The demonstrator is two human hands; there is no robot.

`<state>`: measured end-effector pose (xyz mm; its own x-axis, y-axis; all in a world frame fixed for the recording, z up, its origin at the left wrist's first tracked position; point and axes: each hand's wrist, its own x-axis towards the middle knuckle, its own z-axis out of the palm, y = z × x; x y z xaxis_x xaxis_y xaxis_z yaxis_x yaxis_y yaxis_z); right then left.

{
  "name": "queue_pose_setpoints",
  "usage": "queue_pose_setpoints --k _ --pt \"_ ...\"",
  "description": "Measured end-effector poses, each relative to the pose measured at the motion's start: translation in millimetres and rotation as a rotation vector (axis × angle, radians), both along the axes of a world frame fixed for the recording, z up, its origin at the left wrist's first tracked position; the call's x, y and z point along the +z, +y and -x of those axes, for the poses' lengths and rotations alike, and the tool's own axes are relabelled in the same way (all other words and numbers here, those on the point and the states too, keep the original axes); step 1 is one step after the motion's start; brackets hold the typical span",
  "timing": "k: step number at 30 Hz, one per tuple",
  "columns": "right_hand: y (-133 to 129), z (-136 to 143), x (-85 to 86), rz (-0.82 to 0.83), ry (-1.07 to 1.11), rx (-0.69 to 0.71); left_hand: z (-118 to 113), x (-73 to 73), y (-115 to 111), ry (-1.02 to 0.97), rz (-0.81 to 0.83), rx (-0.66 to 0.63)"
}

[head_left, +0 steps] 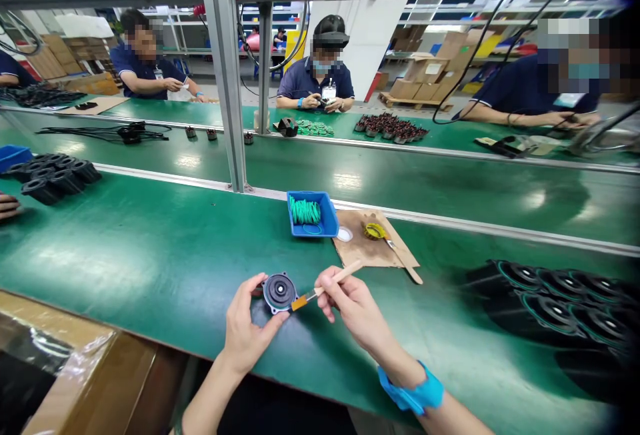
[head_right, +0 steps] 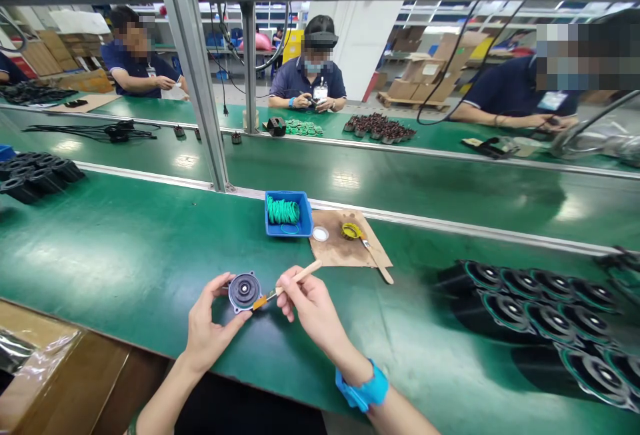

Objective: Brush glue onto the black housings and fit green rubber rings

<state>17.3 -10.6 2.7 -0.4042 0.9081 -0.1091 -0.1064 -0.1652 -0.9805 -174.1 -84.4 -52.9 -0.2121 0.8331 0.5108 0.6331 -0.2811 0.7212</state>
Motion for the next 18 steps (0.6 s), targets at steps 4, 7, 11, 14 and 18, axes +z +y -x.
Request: queue_pose_setpoints --k 4,7,11,14,18 --pt "4 1 -1.6 -0.021 -0.048 -0.007 0 1.0 0 -0.003 -0.007 0.0" --pt "7 2 -1.6 -0.054 -0.084 -0.022 0 0.6 -1 -0.012 -0.001 0.0" --pt "12 2 0.0 -0.138 -0.145 -0.045 -1 -1.1 -1 -0.043 -0.006 -0.006" --pt "17 1 3.8 -0.209 -0.199 -0.041 -1 -2.2 -1 -0.073 -0.005 -0.022" --pt "23 0 9.2 -0.314 -0.229 -0.003 -1 -2.5 -2 -0.087 -0.012 -0.073"
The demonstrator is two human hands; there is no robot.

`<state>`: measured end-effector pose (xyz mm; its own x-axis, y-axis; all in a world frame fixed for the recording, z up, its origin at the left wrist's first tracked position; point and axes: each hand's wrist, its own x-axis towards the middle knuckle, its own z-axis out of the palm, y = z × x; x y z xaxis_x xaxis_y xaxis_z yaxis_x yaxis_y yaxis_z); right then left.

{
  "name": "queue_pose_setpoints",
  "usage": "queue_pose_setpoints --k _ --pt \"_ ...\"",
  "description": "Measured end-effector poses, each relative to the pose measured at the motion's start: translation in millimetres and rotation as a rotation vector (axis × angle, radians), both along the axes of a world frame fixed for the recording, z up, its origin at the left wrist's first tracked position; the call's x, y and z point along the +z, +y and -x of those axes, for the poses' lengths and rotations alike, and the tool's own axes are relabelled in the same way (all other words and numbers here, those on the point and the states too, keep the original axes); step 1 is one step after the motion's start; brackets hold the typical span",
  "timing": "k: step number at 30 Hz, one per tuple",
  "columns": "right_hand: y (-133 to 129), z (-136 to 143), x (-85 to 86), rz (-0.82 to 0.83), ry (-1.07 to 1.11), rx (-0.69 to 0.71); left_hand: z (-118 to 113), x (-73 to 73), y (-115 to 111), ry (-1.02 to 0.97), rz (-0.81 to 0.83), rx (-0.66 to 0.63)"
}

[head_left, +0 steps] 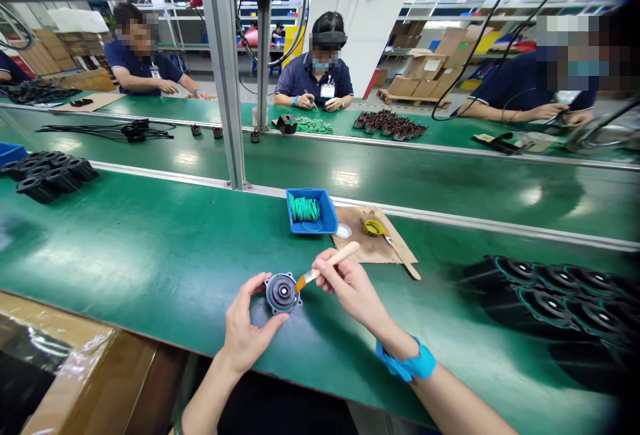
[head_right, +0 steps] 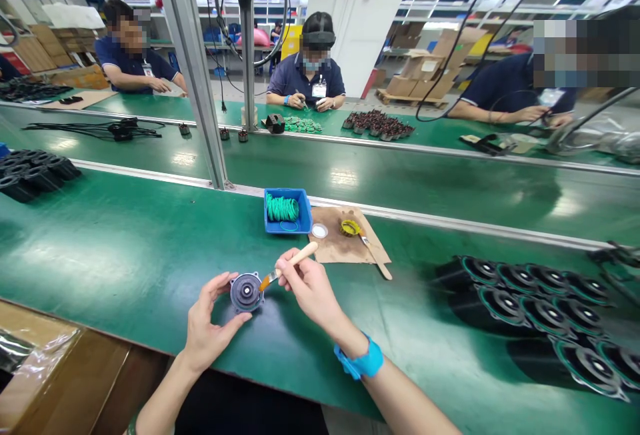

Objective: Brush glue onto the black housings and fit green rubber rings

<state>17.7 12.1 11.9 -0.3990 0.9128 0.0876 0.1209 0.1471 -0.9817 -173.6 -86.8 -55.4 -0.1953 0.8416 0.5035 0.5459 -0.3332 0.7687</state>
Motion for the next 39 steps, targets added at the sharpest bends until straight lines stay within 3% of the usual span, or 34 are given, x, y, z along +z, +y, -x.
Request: queue_pose_setpoints --k 11,17,21,25,31,39 --pt "9 -4 14.7 -0.3 -0.069 0.215 2 -4.1 -4 -0.01 -0.028 -0.109" --pt "11 2 26.5 -0.331 -0.077 0.291 1 -1.9 -5 0.006 -0.062 -0.156" --pt "0 5 29.8 -0.372 -0.072 0.18 0 -3.9 -4 0.049 -0.101 -0.107" --pt "-14 6 31.7 -0.584 -0.158 0.011 -1 -3.1 -2 0.084 -0.165 -0.081" --pt "-23 13 34.0 -0.767 -0.256 -0.046 -2 1.2 -1 0.128 -0.226 -0.094" --pt "-25 22 30.4 -0.854 -0.32 -0.023 -2 1.7 -2 0.138 -0.245 -0.114"
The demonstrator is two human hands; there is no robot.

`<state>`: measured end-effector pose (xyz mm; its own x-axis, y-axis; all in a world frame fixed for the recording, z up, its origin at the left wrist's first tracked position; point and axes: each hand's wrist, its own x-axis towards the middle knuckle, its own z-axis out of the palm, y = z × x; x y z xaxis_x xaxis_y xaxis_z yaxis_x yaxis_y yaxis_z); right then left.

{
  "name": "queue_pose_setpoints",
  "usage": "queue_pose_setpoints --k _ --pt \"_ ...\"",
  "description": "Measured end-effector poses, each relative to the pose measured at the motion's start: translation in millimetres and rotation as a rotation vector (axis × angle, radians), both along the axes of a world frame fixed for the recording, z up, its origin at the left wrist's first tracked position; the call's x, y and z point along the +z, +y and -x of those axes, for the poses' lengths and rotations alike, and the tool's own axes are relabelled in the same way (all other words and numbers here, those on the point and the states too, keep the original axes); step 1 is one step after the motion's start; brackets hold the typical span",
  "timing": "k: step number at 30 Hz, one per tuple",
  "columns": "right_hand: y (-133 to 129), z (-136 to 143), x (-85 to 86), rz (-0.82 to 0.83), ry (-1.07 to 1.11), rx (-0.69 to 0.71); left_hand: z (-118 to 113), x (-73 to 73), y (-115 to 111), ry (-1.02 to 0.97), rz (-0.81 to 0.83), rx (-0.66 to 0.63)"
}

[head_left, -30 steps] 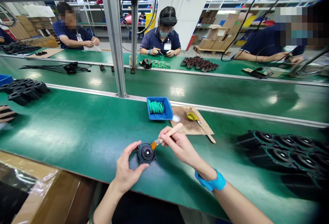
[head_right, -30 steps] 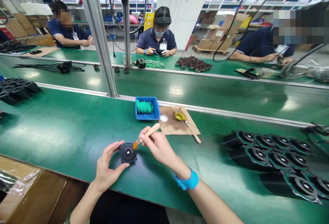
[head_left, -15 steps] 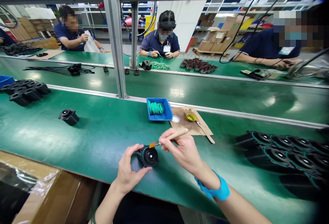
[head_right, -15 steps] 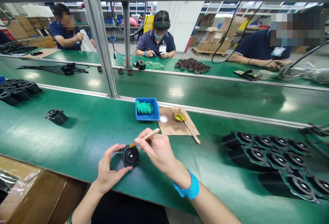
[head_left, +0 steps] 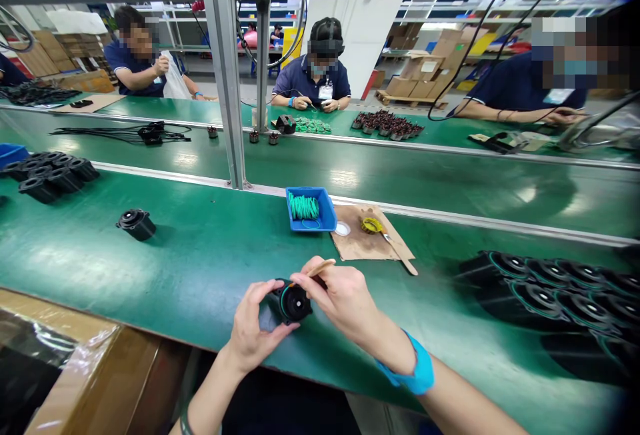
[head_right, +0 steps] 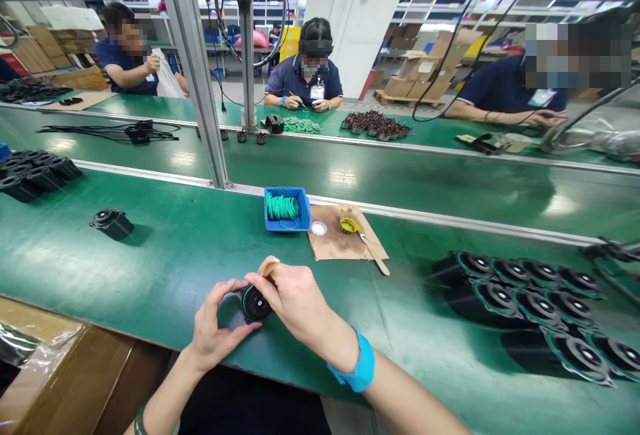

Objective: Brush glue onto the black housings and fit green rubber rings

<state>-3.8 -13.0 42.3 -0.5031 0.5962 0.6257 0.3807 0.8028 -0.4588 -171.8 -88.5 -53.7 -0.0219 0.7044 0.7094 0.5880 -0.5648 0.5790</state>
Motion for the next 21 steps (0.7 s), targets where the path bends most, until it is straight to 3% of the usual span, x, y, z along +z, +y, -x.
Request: queue_pose_setpoints --k 11,21 --pt "3 -1 5.0 0.004 -0.062 0.015 -3 4.9 2 0.019 -0.034 -0.035" --pt "-13 -2 8.0 0.025 -0.094 0.25 -7 10.1 6 0.035 -0.026 -0.009"
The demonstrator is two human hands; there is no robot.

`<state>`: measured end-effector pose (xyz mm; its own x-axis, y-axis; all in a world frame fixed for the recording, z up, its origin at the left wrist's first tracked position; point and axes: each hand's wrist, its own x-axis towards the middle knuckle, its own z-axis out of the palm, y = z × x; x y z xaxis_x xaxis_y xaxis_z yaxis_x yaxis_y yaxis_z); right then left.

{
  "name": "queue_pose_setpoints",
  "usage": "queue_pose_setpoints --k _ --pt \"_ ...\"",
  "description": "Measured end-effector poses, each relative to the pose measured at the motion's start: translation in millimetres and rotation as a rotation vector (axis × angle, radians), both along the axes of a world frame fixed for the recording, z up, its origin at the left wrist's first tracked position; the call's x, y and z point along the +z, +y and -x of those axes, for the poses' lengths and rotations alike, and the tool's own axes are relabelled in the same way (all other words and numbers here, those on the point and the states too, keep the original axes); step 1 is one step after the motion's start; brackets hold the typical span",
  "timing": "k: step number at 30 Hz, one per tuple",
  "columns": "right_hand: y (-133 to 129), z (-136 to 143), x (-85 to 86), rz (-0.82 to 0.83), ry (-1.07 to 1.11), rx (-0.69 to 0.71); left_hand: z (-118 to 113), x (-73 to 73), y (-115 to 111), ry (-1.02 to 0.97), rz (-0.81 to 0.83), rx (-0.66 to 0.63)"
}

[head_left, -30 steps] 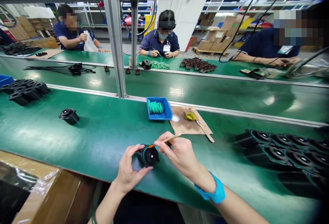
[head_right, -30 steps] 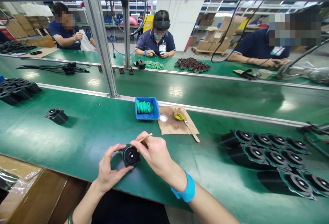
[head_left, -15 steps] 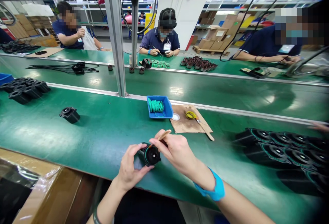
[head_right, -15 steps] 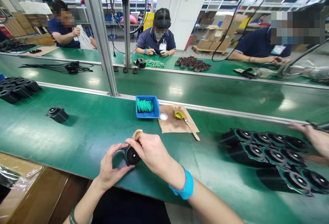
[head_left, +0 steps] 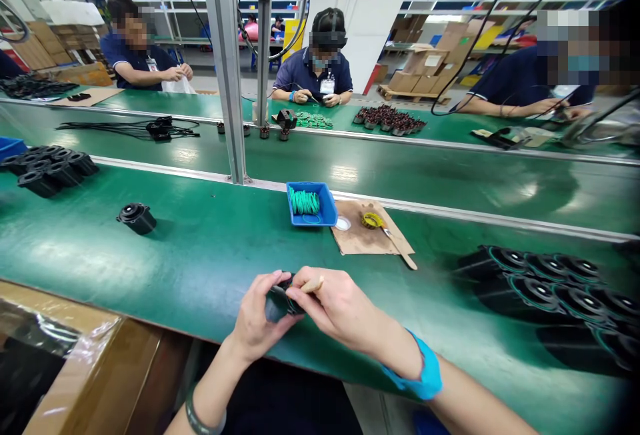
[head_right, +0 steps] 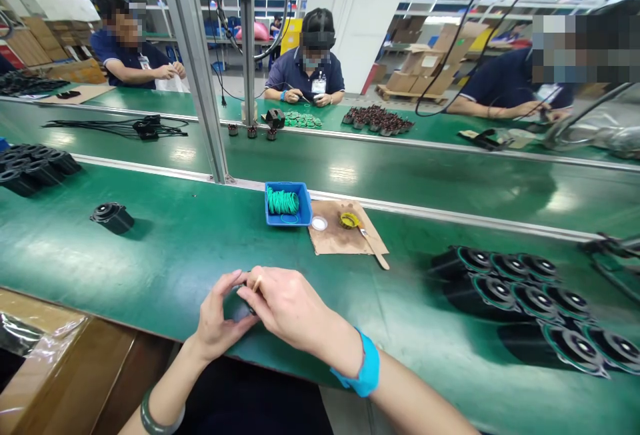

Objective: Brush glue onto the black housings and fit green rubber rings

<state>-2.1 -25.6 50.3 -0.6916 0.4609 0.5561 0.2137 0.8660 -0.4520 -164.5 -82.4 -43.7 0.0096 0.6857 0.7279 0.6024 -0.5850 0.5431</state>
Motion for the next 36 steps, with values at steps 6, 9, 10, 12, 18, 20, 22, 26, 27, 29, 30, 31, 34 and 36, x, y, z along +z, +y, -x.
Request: queue_pose_setpoints --k 6,9,10,12,18,20,22,26,27,29,30,31,34,36 --pt "-8 -15 -3.7 -0.157 -0.122 0.073 2 -0.3 0 0.015 0.072 0.005" --pt "-10 -22 -6.6 -0.192 -0.162 0.082 3 1.9 0 -0.007 0.112 0.023" --pt "-10 -25 -7.4 -0.191 -0.165 0.084 3 2.8 -1 -0.024 0.13 0.027" --pt "-9 -30 -8.3 -0.168 -0.138 0.079 4 4.0 -1 -0.058 0.164 0.034" --pt "-4 -46 -1.9 0.059 0.078 0.04 5 1.4 -5 -0.247 0.302 0.027" --pt "-1 -50 0.8 0.123 0.084 0.054 5 1.3 -6 -0.336 0.37 -0.001" --pt "2 -53 2.7 0.16 0.074 0.116 6 2.5 -7 -0.408 0.417 -0.041" --pt "10 -61 6.4 0.181 0.035 0.264 7 7.1 -9 -0.508 0.452 -0.145" --pt "12 -63 7.9 0.182 0.02 0.29 7 8.0 -9 -0.523 0.462 -0.163" --pt "14 -67 11.0 0.19 -0.011 0.32 8 9.3 -10 -0.534 0.485 -0.186" --pt "15 -68 12.5 0.197 -0.031 0.328 8 9.7 -11 -0.53 0.493 -0.193" --pt "16 -68 13.8 0.207 -0.056 0.335 9 10.0 -11 -0.522 0.497 -0.199" --pt "16 -65 16.4 0.242 -0.136 0.363 9 11.0 -12 -0.48 0.501 -0.211" --pt "16 -61 17.3 0.249 -0.164 0.387 8 11.9 -13 -0.447 0.502 -0.216"
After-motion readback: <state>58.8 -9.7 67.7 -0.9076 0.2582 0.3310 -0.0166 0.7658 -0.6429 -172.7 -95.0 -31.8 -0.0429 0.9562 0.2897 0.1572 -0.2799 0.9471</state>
